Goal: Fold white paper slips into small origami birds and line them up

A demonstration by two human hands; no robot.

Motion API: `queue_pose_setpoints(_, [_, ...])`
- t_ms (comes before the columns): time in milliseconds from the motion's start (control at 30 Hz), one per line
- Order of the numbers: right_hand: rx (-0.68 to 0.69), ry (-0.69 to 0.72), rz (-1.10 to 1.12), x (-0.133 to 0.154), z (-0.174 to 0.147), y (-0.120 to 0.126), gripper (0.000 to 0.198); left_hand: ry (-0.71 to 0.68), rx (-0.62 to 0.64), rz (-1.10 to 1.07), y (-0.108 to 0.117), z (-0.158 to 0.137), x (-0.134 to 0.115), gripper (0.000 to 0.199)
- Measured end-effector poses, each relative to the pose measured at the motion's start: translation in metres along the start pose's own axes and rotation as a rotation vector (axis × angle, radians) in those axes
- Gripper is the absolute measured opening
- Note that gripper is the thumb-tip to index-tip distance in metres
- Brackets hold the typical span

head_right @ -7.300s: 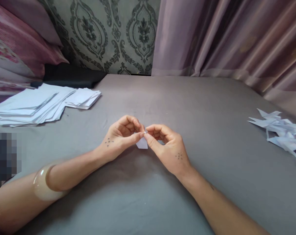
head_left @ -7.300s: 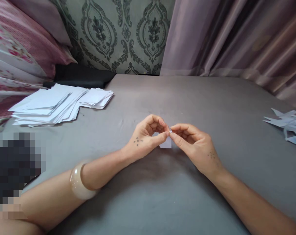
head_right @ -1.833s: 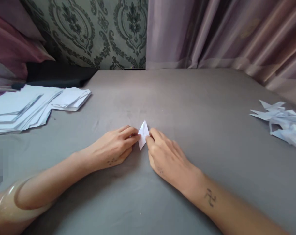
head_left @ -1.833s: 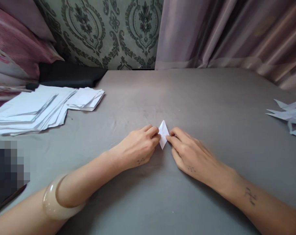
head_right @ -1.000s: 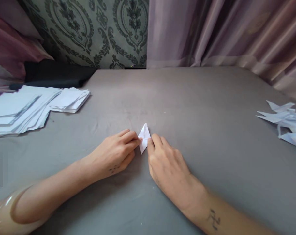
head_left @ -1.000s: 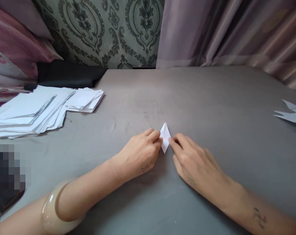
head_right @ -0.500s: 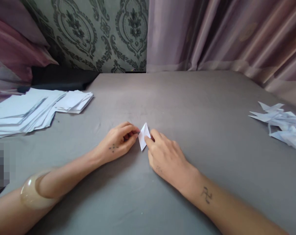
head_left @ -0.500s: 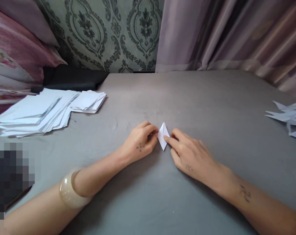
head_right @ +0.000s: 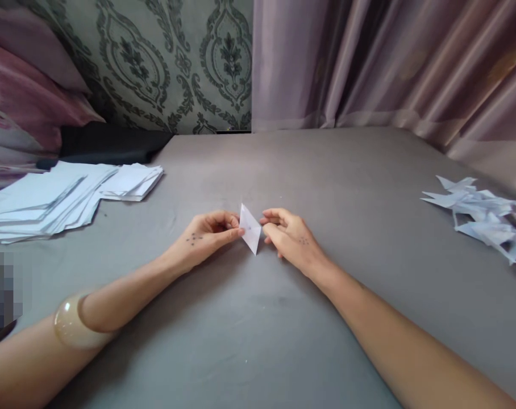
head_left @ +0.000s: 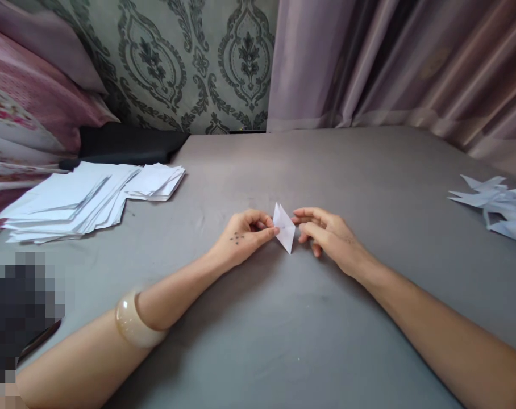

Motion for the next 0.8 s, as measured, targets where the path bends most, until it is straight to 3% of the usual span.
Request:
queue_pose_setpoints(133, [0.097,0.059,0.118,0.008,-0.001,-0.006,0.038,0.019,0.09,-0.24,-0.003,-0.003,-0.003,0.025])
queue_pose_setpoints(300, [0.049,0.285,-0.024,0.009,0.001,-0.006,0.02,-0.124,0.086,-0.257,-0.003,-0.008,-0.013,0.024])
queue_pose_setpoints(400, [-0.049,0.505,-0.167,0.014,-0.001,-0.004,0.014,-0.262,-0.029,-0.01,0.001,-0.012,-0.017,0.014])
queue_pose_setpoints(533, [-0.138,0.915,-0.571,0.026,-0.014,-0.005,0.014,-0.659,-0.341,0.454,0.006,-0.025,-0.027,0.011])
queue_pose_setpoints(600, [-0.123,1.034,-0.822,0.028,-0.019,-0.01,0.02,-0.818,-0.407,0.683,0.004,-0.03,-0.028,0.015])
queue_pose_setpoints(700, [-0.004,1.02,-1.06,0.022,-0.021,-0.016,0.024,-0.844,-0.344,0.963,-0.002,-0.027,-0.024,0.02])
queue_pose_setpoints(800, [0.136,0.864,-1.053,0.014,-0.019,-0.017,0.025,-0.741,-0.185,1.013,-0.007,-0.023,-0.018,0.023])
Point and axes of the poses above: each hand's wrist, its own z-axis towards the middle knuckle, its own y-axis out of the back of the hand, x = y × z, the point moved 4 cm from there along z, towards the middle knuckle, and after that the axes turned 13 degrees about y, right-handed, at the moved point
